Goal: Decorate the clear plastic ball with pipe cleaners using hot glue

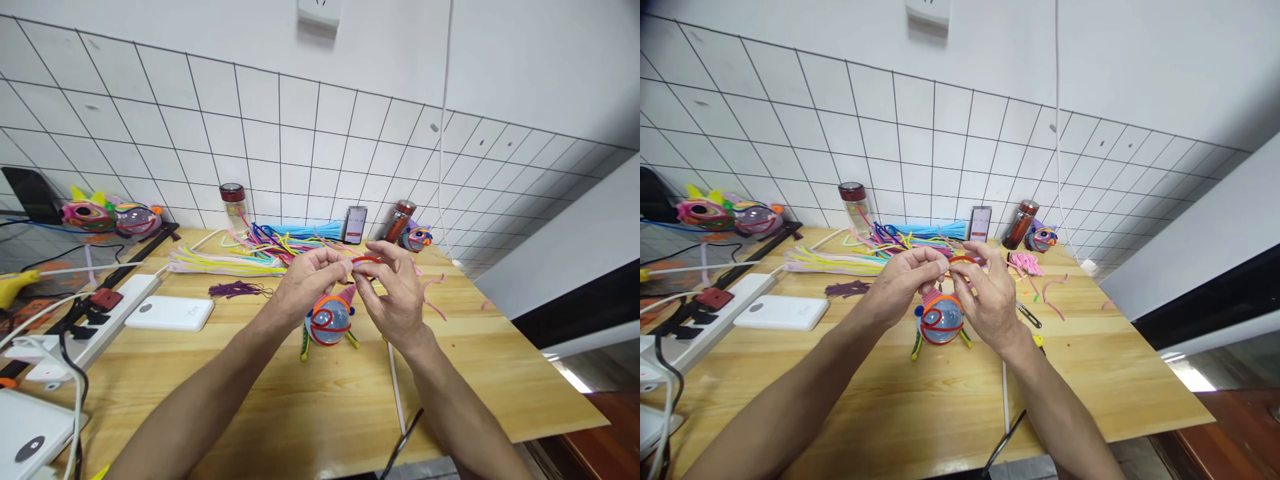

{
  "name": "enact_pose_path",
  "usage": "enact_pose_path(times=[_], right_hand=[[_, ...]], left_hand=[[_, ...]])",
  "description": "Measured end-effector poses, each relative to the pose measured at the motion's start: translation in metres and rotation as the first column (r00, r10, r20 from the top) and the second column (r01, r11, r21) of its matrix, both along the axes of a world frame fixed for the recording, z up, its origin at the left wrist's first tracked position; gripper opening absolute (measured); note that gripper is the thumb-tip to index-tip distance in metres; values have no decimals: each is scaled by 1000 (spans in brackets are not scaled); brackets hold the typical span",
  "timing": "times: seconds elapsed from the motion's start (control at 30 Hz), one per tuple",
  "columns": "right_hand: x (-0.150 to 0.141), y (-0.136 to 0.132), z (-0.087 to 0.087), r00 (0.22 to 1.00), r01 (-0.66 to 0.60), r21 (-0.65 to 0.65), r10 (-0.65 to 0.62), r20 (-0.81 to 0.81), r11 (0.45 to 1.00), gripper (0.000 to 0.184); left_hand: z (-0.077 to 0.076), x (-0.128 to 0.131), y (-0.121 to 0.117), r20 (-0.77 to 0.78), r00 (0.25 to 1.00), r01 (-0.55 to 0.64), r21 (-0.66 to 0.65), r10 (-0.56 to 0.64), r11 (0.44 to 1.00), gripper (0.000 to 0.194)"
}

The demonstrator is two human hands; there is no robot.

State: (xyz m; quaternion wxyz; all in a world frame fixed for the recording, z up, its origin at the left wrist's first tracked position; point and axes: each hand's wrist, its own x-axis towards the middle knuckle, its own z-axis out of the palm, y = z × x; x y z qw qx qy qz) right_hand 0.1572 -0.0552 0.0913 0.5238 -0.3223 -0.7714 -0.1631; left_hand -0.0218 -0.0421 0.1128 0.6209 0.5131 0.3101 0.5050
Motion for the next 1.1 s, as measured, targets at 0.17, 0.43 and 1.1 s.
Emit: enact_pose_path(times=[0.17,0.43,1.1], right_hand=[[1,-3,1,998,-24,-23,23,-57,999,19],[10,1,6,856,-370,-436,119,-503,820,19],[11,5,13,972,-179,-314,119,-202,932,15]], left_hand=[[1,0,0,15,1000,-3,-3,3,1000,33],[4,-5,4,151,988,48,-33,-43,998,36],[6,-5,0,98,981,176,-60,-170,983,36]])
